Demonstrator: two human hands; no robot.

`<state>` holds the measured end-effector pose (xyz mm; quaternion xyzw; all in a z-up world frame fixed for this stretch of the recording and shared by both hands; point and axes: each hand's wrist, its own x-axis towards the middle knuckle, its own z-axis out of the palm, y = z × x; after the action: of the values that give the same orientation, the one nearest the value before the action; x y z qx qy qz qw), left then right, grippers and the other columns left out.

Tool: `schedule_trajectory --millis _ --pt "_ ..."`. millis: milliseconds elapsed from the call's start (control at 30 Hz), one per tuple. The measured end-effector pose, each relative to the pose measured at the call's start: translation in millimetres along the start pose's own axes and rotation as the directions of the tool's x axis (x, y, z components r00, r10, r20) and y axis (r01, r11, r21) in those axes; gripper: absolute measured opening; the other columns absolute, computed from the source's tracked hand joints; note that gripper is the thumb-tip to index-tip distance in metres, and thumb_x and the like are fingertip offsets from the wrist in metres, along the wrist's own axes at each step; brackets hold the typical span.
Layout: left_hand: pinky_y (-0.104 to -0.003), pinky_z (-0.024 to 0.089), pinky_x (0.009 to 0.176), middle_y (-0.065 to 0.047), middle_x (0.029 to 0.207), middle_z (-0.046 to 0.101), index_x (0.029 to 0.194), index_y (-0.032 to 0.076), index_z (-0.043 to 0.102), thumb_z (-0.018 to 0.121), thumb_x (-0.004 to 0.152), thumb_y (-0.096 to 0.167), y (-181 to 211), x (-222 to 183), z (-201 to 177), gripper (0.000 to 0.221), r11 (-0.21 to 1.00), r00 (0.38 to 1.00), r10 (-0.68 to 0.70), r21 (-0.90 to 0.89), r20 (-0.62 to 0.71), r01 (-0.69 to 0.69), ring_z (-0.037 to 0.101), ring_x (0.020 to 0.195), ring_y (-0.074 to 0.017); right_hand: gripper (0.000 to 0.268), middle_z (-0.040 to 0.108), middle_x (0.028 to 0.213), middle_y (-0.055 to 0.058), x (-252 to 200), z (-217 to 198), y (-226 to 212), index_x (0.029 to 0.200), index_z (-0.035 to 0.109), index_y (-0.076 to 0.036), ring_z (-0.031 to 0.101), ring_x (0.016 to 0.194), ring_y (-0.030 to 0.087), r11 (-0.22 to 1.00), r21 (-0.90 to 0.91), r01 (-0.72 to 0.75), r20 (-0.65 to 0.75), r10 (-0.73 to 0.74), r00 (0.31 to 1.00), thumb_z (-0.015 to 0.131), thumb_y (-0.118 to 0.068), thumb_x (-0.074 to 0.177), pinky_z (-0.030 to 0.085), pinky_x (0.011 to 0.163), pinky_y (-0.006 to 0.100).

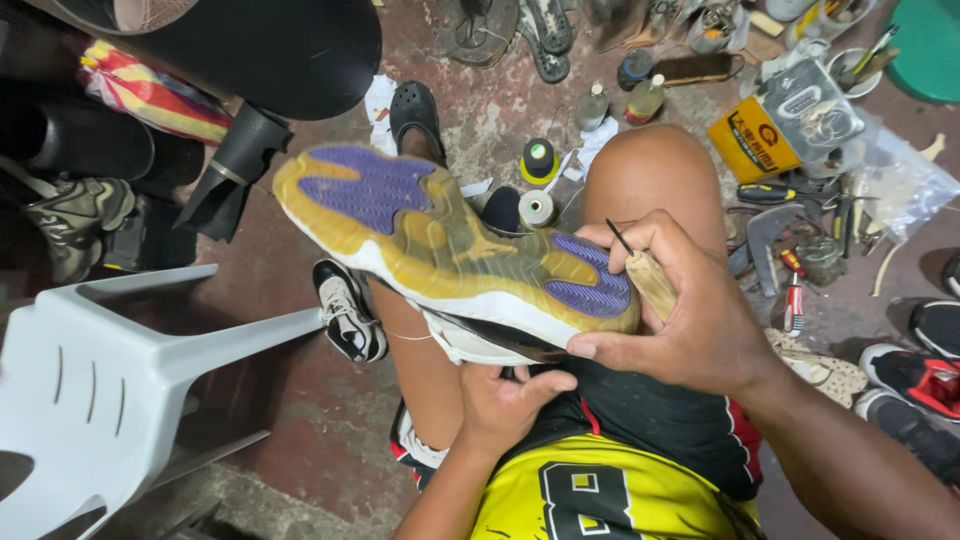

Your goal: The person uses a hand-held tool to press and re-attach the sole of a sneaker while holding it in their hands.

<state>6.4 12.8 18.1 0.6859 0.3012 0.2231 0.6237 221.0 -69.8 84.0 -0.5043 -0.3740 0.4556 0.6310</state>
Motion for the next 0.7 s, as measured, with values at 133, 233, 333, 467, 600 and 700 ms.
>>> schedule_trajectory --millis 133,233,333,467,600,700 --pt "-0.026 0.044 0.056 -0.006 0.083 0.070 0.121 0.007 0.076 0.091 0.077 0.024 29 -7 -6 0.049 0.966 0.969 -0.200 0.192 0.145 0.171 0.051 0.060 -0.0094 0.060 0.065 0.135 0.015 10 -14 -11 0.108 0.048 -0.005 0.058 0.119 0.011 0.944 -0.328 -0.028 0.016 0.035 0.999 0.092 -0.012 0.069 0.050 0.101 0.029" --pt "-0.029 0.050 0.064 -0.011 0.091 0.071 0.125 0.008 0.073 0.087 0.078 0.021 70 -6 -21 0.051 0.954 0.952 -0.127 0.298 0.280 0.040 0.061 0.068 -0.0183 0.063 0.070 0.116 0.010 20 -26 -21 0.105 0.054 -0.008 0.059 0.097 0.010 0.811 -0.574 -0.112 -0.014 0.127 0.992 0.096 -0.023 0.061 0.051 0.083 0.027" --pt "-0.030 0.058 0.078 -0.012 0.103 0.076 0.117 0.005 0.074 0.085 0.083 0.016 112 -6 -48 0.038 0.950 0.920 0.129 0.220 0.370 -0.222 0.074 0.089 -0.0235 0.066 0.073 0.101 0.007 31 -34 -30 0.103 0.059 -0.010 0.058 0.076 0.011 0.659 -0.722 -0.210 -0.077 0.224 0.971 0.097 -0.032 0.054 0.048 0.063 0.027" --pt "-0.028 0.054 0.073 -0.006 0.092 0.074 0.109 0.008 0.075 0.085 0.082 0.015 151 10 -86 0.029 0.842 0.954 0.299 0.464 0.023 -0.275 0.070 0.079 -0.0152 0.067 0.072 0.096 0.006 44 -46 -42 0.102 0.059 -0.009 0.062 0.073 0.011 0.575 -0.811 -0.107 -0.014 0.165 0.986 0.096 -0.035 0.052 0.050 0.063 0.026" --pt "-0.026 0.046 0.066 -0.007 0.091 0.067 0.120 0.008 0.075 0.085 0.095 0.014 150 71 -107 0.028 0.687 0.888 0.460 0.630 0.006 -0.361 0.060 0.071 -0.0150 0.065 0.073 0.109 0.006 59 -50 -58 0.102 0.056 -0.008 0.071 0.086 0.014 0.588 -0.765 0.261 0.294 -0.042 0.955 0.092 -0.039 0.058 0.055 0.074 0.029" --pt "-0.027 0.050 0.076 -0.007 0.097 0.070 0.120 0.007 0.075 0.084 0.100 0.024 138 121 -107 0.027 0.630 0.865 0.455 0.609 0.212 -0.481 0.065 0.084 -0.0149 0.071 0.073 0.098 0.006 67 -52 -69 0.103 0.057 -0.008 0.074 0.084 0.021 0.514 -0.790 0.333 0.394 0.012 0.919 0.092 -0.045 0.054 0.056 0.071 0.034"
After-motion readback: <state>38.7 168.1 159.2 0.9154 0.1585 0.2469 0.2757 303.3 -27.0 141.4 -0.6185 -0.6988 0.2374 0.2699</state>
